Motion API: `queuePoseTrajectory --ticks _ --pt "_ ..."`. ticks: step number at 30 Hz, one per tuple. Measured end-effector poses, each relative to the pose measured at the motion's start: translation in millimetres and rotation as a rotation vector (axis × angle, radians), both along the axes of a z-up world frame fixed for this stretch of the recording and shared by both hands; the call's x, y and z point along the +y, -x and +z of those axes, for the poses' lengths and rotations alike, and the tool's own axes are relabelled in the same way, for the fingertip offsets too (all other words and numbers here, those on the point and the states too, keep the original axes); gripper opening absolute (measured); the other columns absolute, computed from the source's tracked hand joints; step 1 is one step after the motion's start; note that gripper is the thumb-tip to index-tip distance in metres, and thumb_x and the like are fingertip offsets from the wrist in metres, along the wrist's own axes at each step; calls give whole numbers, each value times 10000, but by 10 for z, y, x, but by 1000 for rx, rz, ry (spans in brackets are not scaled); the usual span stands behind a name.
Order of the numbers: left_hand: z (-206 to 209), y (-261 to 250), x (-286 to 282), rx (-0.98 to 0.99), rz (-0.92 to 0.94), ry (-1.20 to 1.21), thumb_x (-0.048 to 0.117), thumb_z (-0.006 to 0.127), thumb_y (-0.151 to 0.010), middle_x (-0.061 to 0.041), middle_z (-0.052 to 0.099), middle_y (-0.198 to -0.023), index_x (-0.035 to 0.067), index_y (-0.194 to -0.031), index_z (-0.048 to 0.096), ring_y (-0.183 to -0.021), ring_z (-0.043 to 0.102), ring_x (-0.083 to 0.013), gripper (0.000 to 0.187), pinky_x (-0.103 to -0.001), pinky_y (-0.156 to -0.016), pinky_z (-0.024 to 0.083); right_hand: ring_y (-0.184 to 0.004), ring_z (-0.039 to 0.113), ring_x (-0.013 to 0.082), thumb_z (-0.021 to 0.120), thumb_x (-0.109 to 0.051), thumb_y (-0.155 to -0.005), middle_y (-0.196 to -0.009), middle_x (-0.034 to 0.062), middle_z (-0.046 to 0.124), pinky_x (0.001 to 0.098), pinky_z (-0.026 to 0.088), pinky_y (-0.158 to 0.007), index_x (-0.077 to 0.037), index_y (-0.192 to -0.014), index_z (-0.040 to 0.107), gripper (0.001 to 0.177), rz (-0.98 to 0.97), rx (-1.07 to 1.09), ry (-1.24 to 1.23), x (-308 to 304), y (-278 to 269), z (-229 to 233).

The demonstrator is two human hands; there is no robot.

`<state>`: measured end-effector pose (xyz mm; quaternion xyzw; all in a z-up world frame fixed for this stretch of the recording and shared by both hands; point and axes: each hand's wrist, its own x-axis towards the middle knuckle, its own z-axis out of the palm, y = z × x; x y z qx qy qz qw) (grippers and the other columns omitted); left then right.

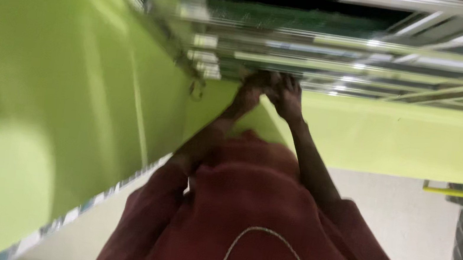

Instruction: The person cleans a metal window grille by hand with a cloth, wiping the bars and the surrounding frame before moving to another room to repeat the process.

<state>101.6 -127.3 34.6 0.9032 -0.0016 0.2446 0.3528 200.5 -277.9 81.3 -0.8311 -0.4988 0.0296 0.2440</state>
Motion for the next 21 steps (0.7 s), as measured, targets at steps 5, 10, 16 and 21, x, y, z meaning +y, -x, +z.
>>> queuePoseTrajectory --ticks 5,10,16,21 --pt "500 -329 -655 309 -319 142 68 714 -883 -125 714 -1225 94 -1108 757 -1098 701 -309 230 -419 -949 586 -1291 595 293 732 -60 -839 -1401 156 606 390 585 -979 -93 -1496 406 734 -213 893 -358 -1030 -72 404" --pt "1904 85 -904 51 -450 -21 23 726 -834 -157 563 -1503 133 -1144 667 -1399 569 -360 334 -408 -1068 556 -1344 578 371 714 141 -833 -1574 223 458 403 581 -953 15 -1256 668 443 -185 607 -396 -1378 528 2123" --pt "3193 494 -611 -175 -220 -204 -98 650 -1021 -115 491 -1609 125 -1424 583 -1516 480 -281 466 -410 -1205 459 -1468 485 375 769 10 -851 -1610 178 422 485 508 -1145 -52 -1367 608 544 -142 89 -497 -1025 753 3176" --pt "3855 496 193 -452 99 -324 -208 565 -1015 -93 528 -1561 91 -1418 635 -1459 541 -289 506 -377 -1194 479 -1562 320 431 845 -124 -941 -1663 213 339 599 333 -1276 -83 -1468 585 590 63 -281 -493 -56 510 3731"
